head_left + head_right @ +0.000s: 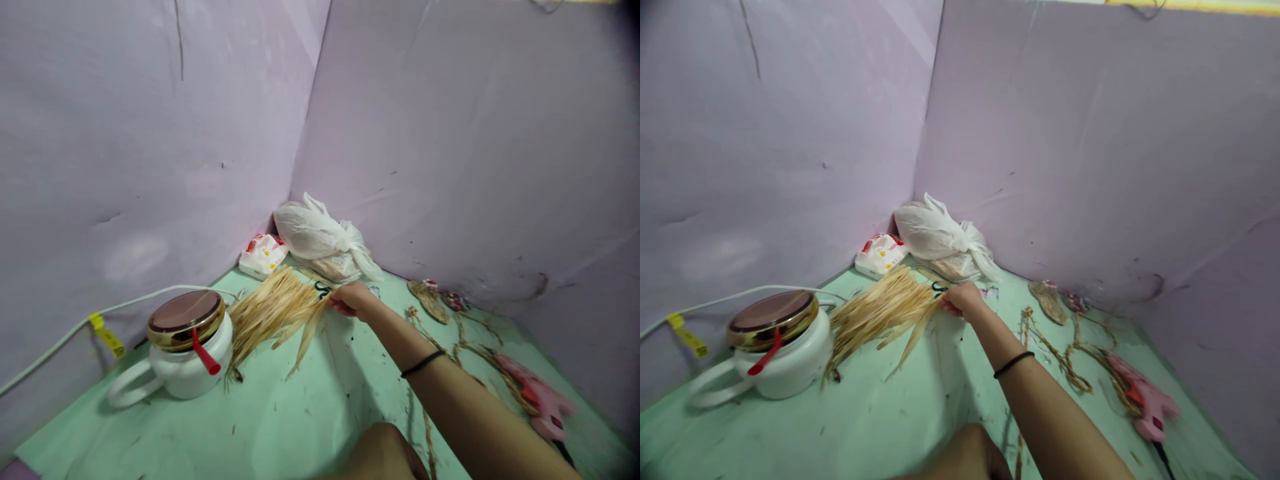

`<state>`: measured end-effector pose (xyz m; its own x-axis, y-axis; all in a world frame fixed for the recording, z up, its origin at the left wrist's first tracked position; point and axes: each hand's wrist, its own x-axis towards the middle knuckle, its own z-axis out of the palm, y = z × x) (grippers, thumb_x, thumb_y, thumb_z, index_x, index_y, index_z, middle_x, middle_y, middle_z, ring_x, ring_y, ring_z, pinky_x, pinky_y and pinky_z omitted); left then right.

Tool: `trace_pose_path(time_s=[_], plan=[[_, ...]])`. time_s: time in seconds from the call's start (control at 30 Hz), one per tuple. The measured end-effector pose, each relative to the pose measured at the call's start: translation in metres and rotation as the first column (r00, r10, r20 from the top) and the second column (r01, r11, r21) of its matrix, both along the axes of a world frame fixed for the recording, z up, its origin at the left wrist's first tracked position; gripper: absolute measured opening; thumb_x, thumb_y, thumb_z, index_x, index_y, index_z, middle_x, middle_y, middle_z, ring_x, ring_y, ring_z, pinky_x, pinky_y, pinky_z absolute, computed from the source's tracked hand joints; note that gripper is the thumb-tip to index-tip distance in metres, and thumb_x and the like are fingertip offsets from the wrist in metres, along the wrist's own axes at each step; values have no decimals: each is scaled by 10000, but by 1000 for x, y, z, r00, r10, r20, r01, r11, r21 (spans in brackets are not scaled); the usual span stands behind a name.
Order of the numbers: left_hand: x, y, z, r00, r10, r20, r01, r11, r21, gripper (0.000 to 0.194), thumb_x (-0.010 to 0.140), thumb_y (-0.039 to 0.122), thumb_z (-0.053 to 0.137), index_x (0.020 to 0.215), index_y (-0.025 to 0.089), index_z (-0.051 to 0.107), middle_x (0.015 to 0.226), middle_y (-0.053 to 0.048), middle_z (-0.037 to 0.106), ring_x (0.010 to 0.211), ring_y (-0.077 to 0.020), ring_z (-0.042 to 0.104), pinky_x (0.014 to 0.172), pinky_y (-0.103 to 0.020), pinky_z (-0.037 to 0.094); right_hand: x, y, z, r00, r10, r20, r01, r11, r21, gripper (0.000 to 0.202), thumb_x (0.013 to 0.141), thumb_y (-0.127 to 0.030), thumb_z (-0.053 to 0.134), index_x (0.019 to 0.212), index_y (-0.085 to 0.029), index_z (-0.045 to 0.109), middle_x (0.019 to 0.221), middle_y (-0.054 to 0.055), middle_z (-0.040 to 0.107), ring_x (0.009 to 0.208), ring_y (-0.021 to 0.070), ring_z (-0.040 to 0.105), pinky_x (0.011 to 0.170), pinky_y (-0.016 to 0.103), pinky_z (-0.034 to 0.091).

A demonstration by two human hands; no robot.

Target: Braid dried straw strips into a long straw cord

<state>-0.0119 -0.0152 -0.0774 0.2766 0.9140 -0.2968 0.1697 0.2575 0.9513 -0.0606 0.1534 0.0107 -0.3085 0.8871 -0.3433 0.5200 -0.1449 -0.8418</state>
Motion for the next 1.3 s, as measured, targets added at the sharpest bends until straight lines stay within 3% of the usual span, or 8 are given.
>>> trace_pose_path(time_s=[0.17, 0.3, 0.47, 0.63, 0.8, 0.97, 1.13, 1.3], plan=[[-1, -2, 6, 1000, -14, 2, 14, 1000, 26, 110, 496, 260, 562, 503, 208, 659, 442, -12, 502, 466, -136, 426, 434, -261, 295, 5, -8, 33, 994, -65, -85, 69, 997, 42, 43, 628, -138, 594, 662, -113, 597, 609, 44, 609, 422, 53, 481, 394, 157, 397], [1, -1, 5, 1000, -21, -16, 21, 1000, 23, 107, 502, 237, 554, 513, 195, 652, 448, -1, 488, 466, -123, 416, 453, -256, 305, 4, -13, 45, 967, -63, -247, 65, 998, 1, 92, 646, -138, 559, 728, -105, 585, 634, 44, 595, 500, 68, 526, 508, 173, 468], [1, -1, 6, 997, -49, -64, 45, 998, -54, 219, 484, 224, 579, 670, 148, 668, 425, 29, 434, 452, -104, 399, 462, -233, 314, -3, -20, 39, 957, -63, -283, 20, 988, -150, 148, 739, -181, 411, 772, -96, 528, 581, 61, 580, 475, 128, 562, 514, 280, 504], [-2, -3, 17, 994, -53, -94, 45, 995, -88, 273, 499, 235, 588, 726, 110, 675, 467, 22, 467, 479, -103, 419, 492, -223, 328, -7, -24, 27, 964, -77, -256, 32, 984, -175, 117, 735, -131, 402, 755, -106, 514, 498, 21, 526, 417, 104, 522, 517, 267, 499], [-4, -4, 25, 996, -67, -59, 63, 996, -61, 233, 511, 228, 574, 673, 105, 689, 464, 1, 499, 508, -119, 445, 498, -224, 326, -5, -24, 14, 939, -60, -340, -67, 934, -352, 163, 764, -106, 360, 729, -112, 519, 524, 39, 545, 474, 115, 550, 550, 263, 500], [-3, -4, 27, 995, -54, -79, 48, 996, -76, 211, 503, 224, 577, 642, 111, 689, 446, 8, 483, 496, -114, 435, 481, -221, 311, 2, -22, 25, 909, -20, -416, -148, 918, -368, 132, 770, -56, 420, 710, -141, 500, 534, -15, 511, 477, 63, 515, 612, 222, 493], [-3, -6, 28, 997, -23, -72, 15, 993, -118, 218, 472, 217, 593, 634, 103, 683, 427, 19, 442, 468, -100, 398, 459, -220, 298, 9, -19, 40, 976, 188, -108, -207, 956, -208, 91, 702, -51, 543, 645, -120, 529, 489, -10, 501, 399, 44, 429, 397, 155, 364], [-5, -9, 39, 997, -6, -79, -5, 992, -127, 245, 451, 166, 565, 652, 98, 689, 440, 26, 429, 464, -94, 376, 453, -221, 293, 16, -8, 44, 959, 169, 227, -205, 968, 147, 172, 612, -223, 684, 553, -133, 550, 372, -48, 392, 340, 33, 300, 333, 177, 212]])
